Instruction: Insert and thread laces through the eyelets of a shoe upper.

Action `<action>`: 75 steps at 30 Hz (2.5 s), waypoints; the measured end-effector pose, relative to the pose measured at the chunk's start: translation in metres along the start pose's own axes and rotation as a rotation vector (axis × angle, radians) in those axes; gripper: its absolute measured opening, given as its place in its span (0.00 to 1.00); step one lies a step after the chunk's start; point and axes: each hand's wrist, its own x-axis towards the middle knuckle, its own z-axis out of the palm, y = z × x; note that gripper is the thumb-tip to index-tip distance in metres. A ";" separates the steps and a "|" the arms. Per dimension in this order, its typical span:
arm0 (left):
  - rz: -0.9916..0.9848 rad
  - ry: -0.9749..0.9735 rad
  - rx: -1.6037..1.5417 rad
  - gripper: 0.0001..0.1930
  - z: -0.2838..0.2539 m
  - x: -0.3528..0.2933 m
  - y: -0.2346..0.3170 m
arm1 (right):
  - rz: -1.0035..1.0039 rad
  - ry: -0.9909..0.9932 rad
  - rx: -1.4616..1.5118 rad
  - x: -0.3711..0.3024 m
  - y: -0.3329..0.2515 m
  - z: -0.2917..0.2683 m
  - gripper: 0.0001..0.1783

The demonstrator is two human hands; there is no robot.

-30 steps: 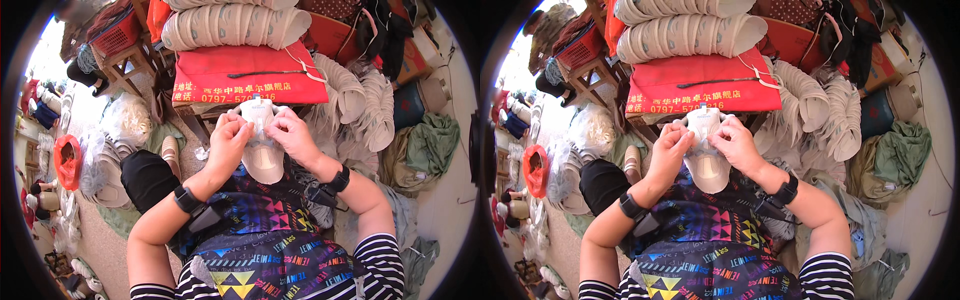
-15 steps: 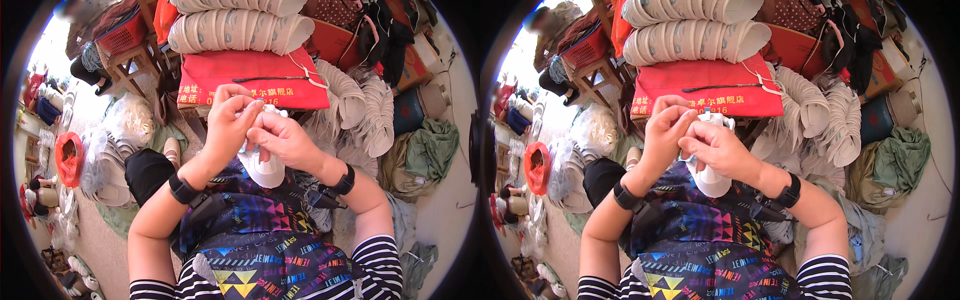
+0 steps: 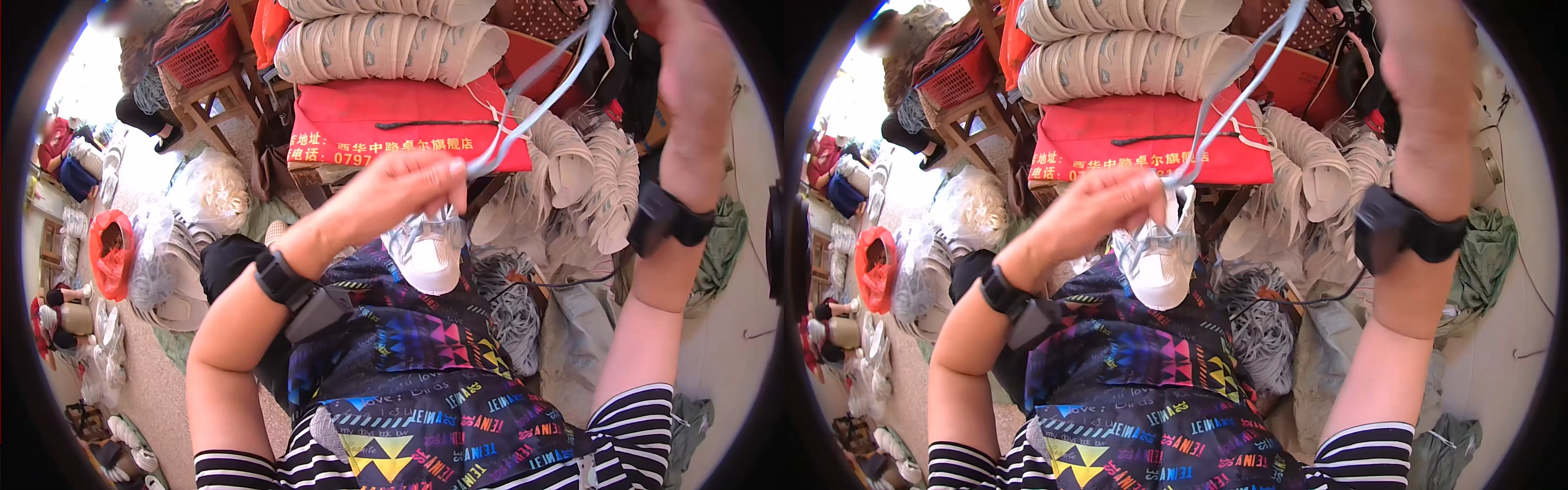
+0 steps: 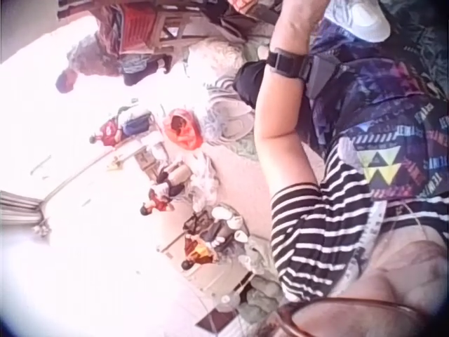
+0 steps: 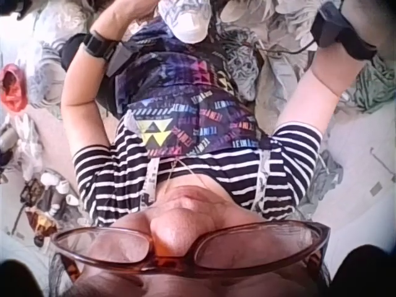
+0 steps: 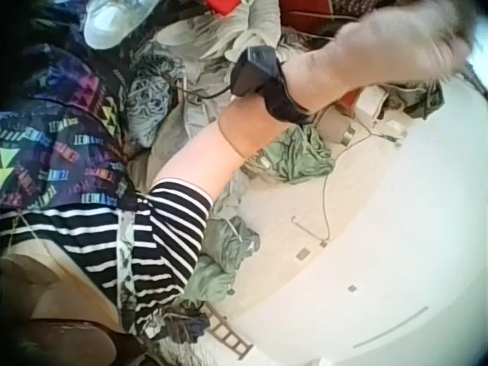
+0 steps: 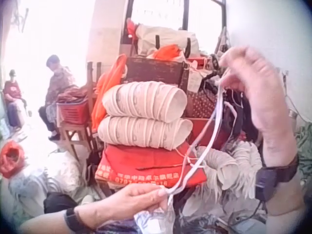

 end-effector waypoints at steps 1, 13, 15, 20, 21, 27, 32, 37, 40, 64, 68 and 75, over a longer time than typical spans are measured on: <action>0.057 0.072 -0.056 0.19 -0.003 -0.001 0.012 | 0.044 -0.174 -0.253 -0.012 0.021 -0.004 0.08; 0.194 0.327 -0.284 0.18 -0.004 0.005 0.029 | 0.331 -0.994 -0.001 -0.224 0.031 0.019 0.10; 0.189 0.346 -0.244 0.18 -0.004 0.004 0.029 | 0.427 -0.975 0.073 -0.232 0.034 0.023 0.10; 0.202 0.363 -0.236 0.18 0.006 0.001 0.038 | 0.276 -0.686 0.001 -0.244 0.025 0.036 0.13; 0.221 0.368 -0.257 0.18 0.010 0.001 0.042 | 0.087 -0.589 -0.140 -0.247 0.026 0.037 0.14; 0.398 0.340 -0.180 0.19 0.027 -0.008 0.085 | -0.016 -0.548 -0.204 -0.272 0.041 0.034 0.14; 0.523 0.203 -0.322 0.18 0.015 -0.007 0.088 | 0.071 -0.613 -0.093 -0.277 0.033 0.024 0.13; 0.461 0.344 -0.267 0.17 0.011 0.007 0.067 | 0.325 -0.686 0.112 -0.249 0.012 0.035 0.14; 0.443 0.392 -0.242 0.17 0.009 0.011 0.064 | 0.585 -0.773 0.156 -0.235 0.003 0.051 0.14; 0.174 0.829 -0.714 0.12 -0.147 -0.093 -0.031 | 1.251 -0.226 1.334 -0.190 0.073 0.025 0.19; -0.018 0.933 -0.390 0.15 -0.106 -0.069 -0.037 | 1.174 -0.143 1.369 -0.169 0.080 0.020 0.19; 0.008 0.643 0.325 0.09 -0.038 -0.028 -0.068 | 1.239 -0.208 1.207 -0.144 0.050 0.021 0.17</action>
